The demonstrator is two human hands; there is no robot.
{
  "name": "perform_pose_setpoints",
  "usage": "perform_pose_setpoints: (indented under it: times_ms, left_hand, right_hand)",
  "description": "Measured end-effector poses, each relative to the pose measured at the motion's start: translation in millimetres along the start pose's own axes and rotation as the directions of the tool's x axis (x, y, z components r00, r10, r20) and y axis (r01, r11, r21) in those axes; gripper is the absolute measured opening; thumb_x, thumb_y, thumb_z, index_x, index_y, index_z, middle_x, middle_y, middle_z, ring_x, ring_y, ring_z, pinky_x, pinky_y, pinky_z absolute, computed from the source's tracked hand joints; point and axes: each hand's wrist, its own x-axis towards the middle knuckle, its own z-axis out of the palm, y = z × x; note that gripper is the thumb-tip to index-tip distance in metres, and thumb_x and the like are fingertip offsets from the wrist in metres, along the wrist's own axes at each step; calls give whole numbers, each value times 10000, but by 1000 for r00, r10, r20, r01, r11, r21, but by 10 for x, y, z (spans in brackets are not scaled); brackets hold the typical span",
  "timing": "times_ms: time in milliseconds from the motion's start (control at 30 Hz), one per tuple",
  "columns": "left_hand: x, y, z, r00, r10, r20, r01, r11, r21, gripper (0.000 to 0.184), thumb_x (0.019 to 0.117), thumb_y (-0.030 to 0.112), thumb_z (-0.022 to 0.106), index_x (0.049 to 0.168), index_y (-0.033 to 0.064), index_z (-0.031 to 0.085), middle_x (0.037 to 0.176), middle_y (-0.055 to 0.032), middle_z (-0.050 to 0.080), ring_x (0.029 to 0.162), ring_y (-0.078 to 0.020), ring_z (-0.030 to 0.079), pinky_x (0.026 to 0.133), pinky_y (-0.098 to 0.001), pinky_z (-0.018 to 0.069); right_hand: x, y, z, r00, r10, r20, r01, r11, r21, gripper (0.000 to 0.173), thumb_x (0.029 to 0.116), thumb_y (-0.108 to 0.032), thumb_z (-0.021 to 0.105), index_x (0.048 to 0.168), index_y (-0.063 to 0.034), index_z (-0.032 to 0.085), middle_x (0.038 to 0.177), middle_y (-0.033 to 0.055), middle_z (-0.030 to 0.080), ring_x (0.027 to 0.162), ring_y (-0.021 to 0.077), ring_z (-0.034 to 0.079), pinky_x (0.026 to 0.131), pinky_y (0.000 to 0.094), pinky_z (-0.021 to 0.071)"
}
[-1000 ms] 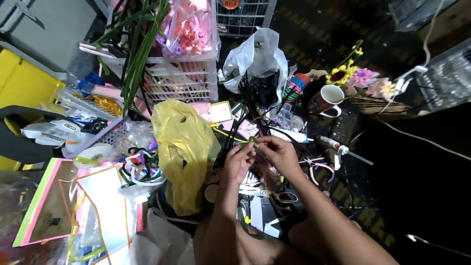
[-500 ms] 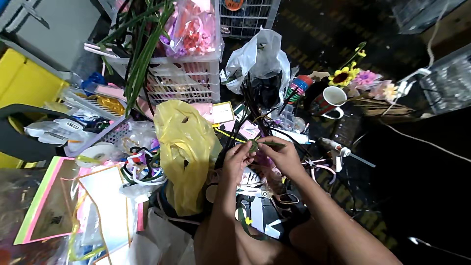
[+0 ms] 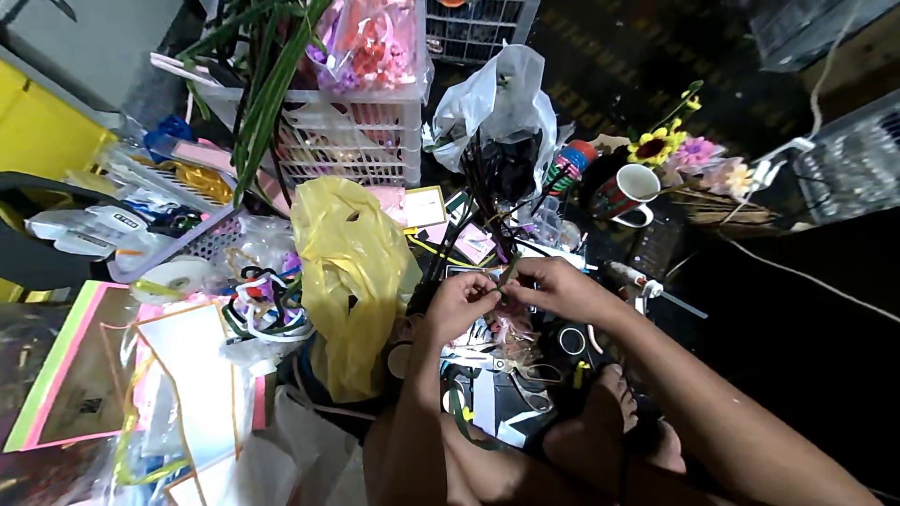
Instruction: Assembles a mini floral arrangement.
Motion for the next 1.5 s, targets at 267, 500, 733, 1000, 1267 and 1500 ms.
perform_pose_setpoints:
  times_ms: [267,500,733,1000,1267,1500]
  left_hand:
    - [9,-29,107,992,118,-37,-118,993,15,94,967,69,641,1008,-8,679,905,-22,671,797,-22,615,763,-220,529]
    - [18,-82,234,921,352,-165,-335,934,124,93,938,66,648,956,6,717,973,-59,701,882,-57,641,798,-234,527]
    - [-14,-27,185,978,204,-42,-208,944,-256,74,938,21,600,974,-9,657,889,13,669,840,-26,644,832,-250,560]
    - [-9,-40,163,988,151,23,-131,916,-378,71,929,22,589,932,41,658,832,56,664,804,-19,643,805,-241,553]
    - [-6,-4,222,977,210,-47,-215,946,-241,76,914,-9,624,973,-4,671,906,7,699,836,-24,659,813,-239,566]
    - [35,-142,473,772,578,-266,-362,742,564,113,916,149,681,895,72,761,920,-53,757,845,-151,696,878,-409,495]
  right_hand:
    - [-26,-113,-36,957,283,66,-289,948,135,206,1018,-181,576,876,-41,630,684,-4,534,613,57,517,592,258,441]
    - [-19,-269,-58,702,606,375,-613,245,751,276,1090,-159,409,899,-94,596,649,-51,542,512,2,490,497,135,436]
    - [-116,-101,-136,997,72,-41,-57,956,289,378,970,-144,617,1340,-67,602,1097,17,666,886,52,639,782,237,560]
    - [-80,-72,-362,910,-413,46,408,865,-292,238,1002,-250,597,1055,-165,812,1266,71,688,1265,246,581,1067,427,472]
    - [-89,-225,-317,993,-88,80,102,974,-202,208,991,-197,607,933,-36,725,884,73,699,909,195,664,845,415,521]
    - [-40,-300,-94,744,648,163,-575,496,651,193,1050,-53,516,872,-44,590,740,2,617,672,70,609,669,220,533]
